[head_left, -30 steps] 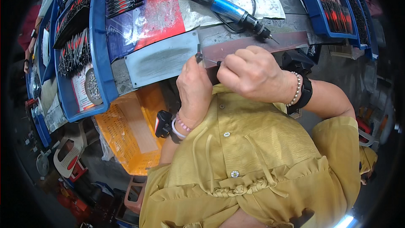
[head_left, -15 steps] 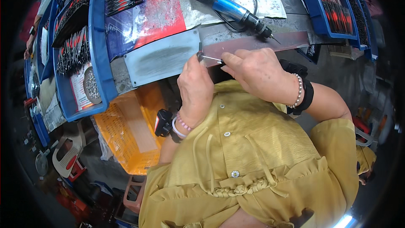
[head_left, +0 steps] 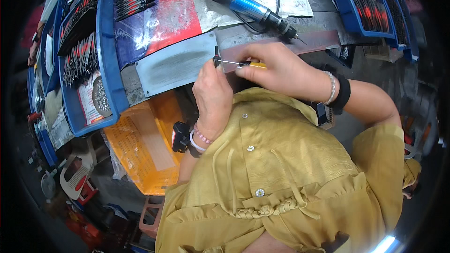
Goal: The person assembles small key blanks by inserting a metal pin into a black plastic housing, then uses a rotary tool to grind the tip. They also use a small screwdriver to adjust the pin inside the housing. The person repeats the process with another key blank.
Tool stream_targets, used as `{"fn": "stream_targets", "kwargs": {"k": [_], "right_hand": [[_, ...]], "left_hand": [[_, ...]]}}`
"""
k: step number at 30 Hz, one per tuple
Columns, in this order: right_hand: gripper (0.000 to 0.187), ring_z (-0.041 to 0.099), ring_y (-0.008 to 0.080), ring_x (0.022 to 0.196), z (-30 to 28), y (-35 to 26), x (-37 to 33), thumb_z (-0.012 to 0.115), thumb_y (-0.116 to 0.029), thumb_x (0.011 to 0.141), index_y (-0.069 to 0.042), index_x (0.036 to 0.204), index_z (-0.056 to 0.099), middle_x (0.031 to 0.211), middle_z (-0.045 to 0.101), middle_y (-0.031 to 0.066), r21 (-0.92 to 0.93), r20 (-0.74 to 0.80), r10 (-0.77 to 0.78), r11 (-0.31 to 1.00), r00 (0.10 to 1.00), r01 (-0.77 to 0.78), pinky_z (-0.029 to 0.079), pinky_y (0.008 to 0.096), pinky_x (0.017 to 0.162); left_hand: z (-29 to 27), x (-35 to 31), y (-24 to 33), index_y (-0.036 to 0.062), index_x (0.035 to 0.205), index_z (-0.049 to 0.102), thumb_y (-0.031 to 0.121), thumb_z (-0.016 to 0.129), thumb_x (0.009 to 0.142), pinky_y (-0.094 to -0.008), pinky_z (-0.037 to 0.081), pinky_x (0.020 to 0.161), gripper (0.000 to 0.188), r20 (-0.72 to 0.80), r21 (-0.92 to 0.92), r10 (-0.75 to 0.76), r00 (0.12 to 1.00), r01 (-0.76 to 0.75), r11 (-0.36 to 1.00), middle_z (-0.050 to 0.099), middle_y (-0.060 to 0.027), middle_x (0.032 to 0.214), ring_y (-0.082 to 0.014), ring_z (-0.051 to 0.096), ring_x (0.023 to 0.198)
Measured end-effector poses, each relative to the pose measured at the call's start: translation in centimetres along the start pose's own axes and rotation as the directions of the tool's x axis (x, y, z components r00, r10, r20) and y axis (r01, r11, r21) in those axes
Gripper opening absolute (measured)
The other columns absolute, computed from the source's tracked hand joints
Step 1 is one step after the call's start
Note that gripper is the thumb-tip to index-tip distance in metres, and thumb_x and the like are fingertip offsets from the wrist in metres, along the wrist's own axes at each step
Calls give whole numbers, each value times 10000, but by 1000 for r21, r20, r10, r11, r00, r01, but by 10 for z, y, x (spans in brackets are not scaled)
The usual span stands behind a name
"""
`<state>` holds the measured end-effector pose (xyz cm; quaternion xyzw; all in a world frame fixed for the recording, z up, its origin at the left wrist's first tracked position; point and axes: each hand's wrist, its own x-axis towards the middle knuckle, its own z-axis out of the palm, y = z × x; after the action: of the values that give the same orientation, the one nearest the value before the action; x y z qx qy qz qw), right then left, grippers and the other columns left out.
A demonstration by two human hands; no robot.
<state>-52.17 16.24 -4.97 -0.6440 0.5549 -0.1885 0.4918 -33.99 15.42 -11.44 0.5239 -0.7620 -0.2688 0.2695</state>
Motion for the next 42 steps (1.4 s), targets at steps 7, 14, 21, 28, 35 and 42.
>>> {"fn": "stream_targets", "kwargs": {"k": [7,14,21,28,35,42], "right_hand": [[347,364,64,404,-5,2,6,479,-275,1009,42,1010,618,581,550,38,556,415,343,638,843,-533,295,240,377],[197,629,256,558,7,-4,3,568,-161,922,27,874,599,560,565,151,-477,-10,-110,874,994,92,477,406,557],[273,579,160,511,33,-13,-8,601,-149,736,46,927,601,624,556,49,-976,45,-457,170,888,137,426,259,411],[266,585,150,554,-3,-13,4,549,-210,907,35,934,648,680,644,85,316,49,184,929,982,-190,462,285,503],[197,585,146,512,4,-6,9,547,-143,917,33,974,612,598,617,89,-360,70,-96,926,993,115,439,304,459],[329,554,144,517,35,-22,-7,589,-149,745,84,976,614,611,545,60,-983,103,-438,91,893,158,420,265,420]], "left_hand": [[-2,-2,0,-50,1081,538,17,519,880,-519,475,677,214,14,-25,-4,1000,4,1000,604,-279,885,-466,591,806],[1,-2,0,-53,1077,532,33,529,885,-508,485,668,210,5,57,5,1000,-5,998,607,-272,892,-459,594,799],[2,0,1,-50,1049,546,33,528,880,-516,482,667,189,18,37,-30,999,30,999,606,-274,863,-460,592,785],[-3,-1,1,-37,1068,545,22,520,871,-519,474,675,207,-2,-18,-17,1000,17,1000,608,-279,880,-467,591,798],[0,-1,0,-40,1045,549,35,533,876,-510,489,667,186,-16,23,28,999,-28,999,616,-267,868,-456,601,787],[4,1,1,-41,942,543,60,576,864,-485,499,636,132,-5,84,-18,1000,18,996,615,-256,824,-440,606,754]]}}
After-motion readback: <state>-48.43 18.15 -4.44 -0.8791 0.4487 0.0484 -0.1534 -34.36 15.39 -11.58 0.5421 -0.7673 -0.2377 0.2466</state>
